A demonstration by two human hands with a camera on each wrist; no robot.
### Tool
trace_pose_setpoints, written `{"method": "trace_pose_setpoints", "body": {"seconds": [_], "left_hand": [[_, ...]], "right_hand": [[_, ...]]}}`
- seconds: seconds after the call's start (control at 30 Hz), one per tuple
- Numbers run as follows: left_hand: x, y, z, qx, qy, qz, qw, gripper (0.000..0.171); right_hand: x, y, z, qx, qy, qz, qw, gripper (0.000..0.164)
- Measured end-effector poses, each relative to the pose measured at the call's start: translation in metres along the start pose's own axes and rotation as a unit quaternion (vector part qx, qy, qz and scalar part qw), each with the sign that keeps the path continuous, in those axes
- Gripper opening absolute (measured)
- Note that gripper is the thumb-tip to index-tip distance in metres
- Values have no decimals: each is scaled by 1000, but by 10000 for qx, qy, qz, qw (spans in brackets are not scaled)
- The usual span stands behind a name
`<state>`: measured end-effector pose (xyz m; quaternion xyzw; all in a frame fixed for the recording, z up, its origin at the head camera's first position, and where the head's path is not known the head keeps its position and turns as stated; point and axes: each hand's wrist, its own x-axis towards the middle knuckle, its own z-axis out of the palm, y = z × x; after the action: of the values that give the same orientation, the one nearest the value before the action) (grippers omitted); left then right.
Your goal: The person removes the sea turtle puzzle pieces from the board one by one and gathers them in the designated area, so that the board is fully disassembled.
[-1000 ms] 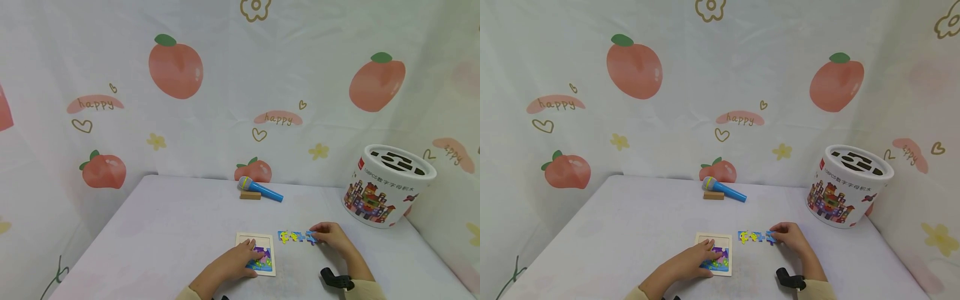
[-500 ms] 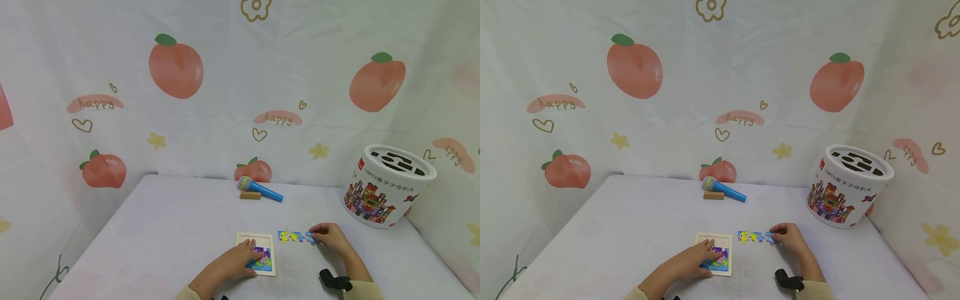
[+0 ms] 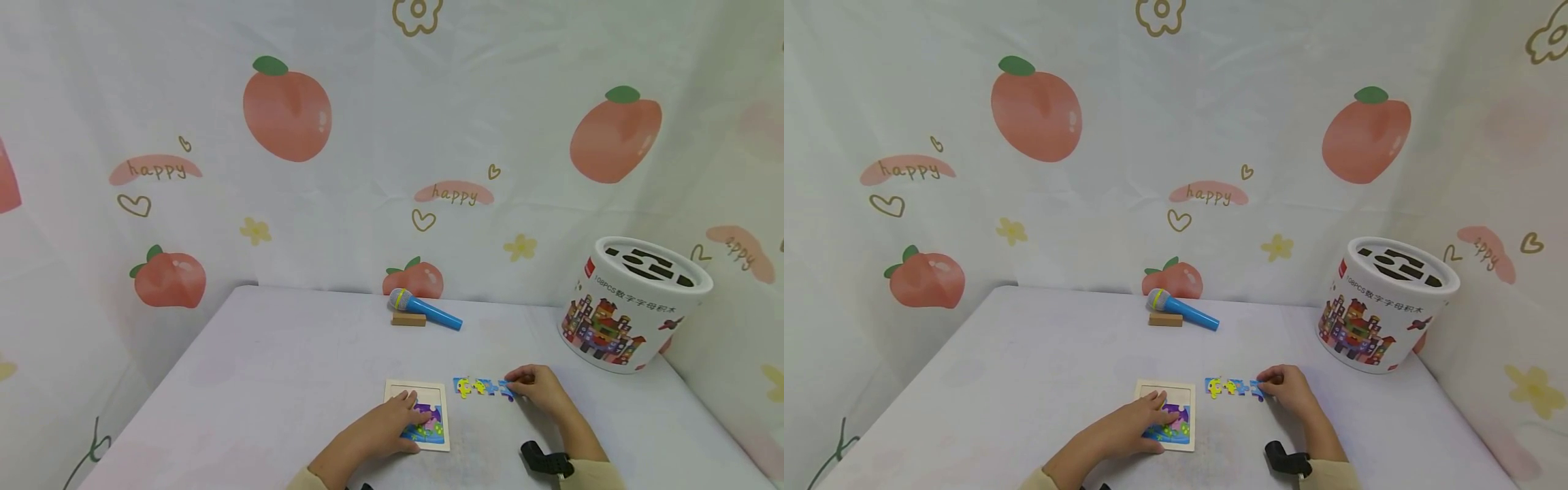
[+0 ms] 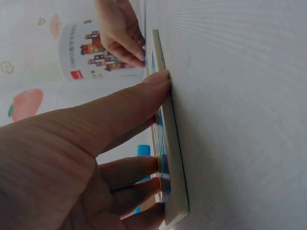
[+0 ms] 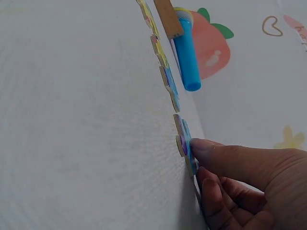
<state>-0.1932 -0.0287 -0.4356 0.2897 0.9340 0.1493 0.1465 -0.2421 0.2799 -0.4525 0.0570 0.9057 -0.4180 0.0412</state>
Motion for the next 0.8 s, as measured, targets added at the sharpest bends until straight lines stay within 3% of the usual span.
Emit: {"method": "trace_pose_setpoints", "body": {"seconds": [0.1,0.2,0.33,0.43,0.6,0.8], "left_hand": [[0,-3,0,-97,-38,68,9999,52],[0,-10,-2,-599,-134,21,9981,50],[-1,-22,-8,-1491,-121,-114,9887,49],[-2,-29,-15,-1831,63,-16,9831,52],[-2,-41,-21,-1938,392,51,9802,62],[-2,-46,-20,-1894,334,-129,9812,69]], "right_hand": [[0,1,-1,22,-30,15,10000,17],[1,3,-3,59,-26,43,10000,22],[0,2,-6,131,50,122,9998,27],[-1,-4,-6,147,111,170,9997,28],[-6,-24,4,91,197,-17,9998,27],[-13,-56,28,39,183,-672,9976,30]]}}
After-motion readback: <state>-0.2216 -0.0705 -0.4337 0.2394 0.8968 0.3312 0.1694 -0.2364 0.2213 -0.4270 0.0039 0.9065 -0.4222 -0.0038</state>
